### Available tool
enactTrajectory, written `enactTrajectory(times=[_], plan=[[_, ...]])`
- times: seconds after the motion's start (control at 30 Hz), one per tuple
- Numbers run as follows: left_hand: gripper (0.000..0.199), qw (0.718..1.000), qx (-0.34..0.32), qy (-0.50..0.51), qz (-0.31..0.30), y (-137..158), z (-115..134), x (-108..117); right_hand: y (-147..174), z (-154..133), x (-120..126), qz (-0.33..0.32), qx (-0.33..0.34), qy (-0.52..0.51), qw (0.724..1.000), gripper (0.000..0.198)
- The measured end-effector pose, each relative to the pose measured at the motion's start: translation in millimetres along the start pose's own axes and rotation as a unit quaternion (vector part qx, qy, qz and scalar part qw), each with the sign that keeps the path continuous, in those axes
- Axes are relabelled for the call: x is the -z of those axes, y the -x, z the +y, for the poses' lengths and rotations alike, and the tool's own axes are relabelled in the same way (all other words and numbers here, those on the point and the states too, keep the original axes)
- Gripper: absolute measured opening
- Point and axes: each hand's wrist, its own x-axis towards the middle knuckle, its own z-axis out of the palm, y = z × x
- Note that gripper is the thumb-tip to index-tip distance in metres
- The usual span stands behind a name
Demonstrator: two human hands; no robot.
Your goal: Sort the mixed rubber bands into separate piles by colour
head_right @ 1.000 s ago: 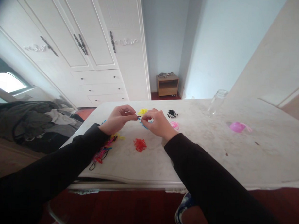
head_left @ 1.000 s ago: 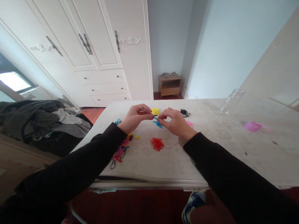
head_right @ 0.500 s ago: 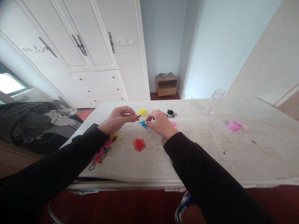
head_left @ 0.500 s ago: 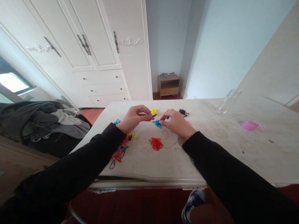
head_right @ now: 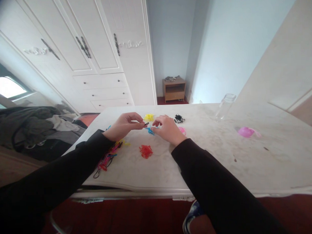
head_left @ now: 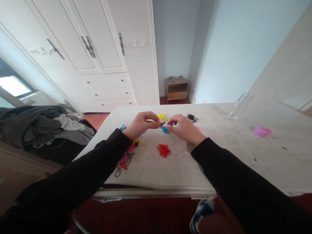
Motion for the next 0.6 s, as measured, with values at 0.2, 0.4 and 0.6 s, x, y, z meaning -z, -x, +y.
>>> enactTrajectory(times=[0.2, 0.4, 0.6], plan=[[0.037, 1.0, -0.009, -0.029, -0.006, 0, 1, 1, 1, -9, 1, 0.022, 0.04, -0.083, 0.996, 0.017], [0.037, 1.0, 0.008, -0.024, -0.015, 1, 2, -1, 0, -8, 2, 0.027, 0.054, -0.071, 0.996, 0.005], [0.041, 0.999, 0.034, 0.008, -0.019, 2, 0, -1, -5, 32, 47, 0.105, -0.004, 0.046, 0.993, 0.007]])
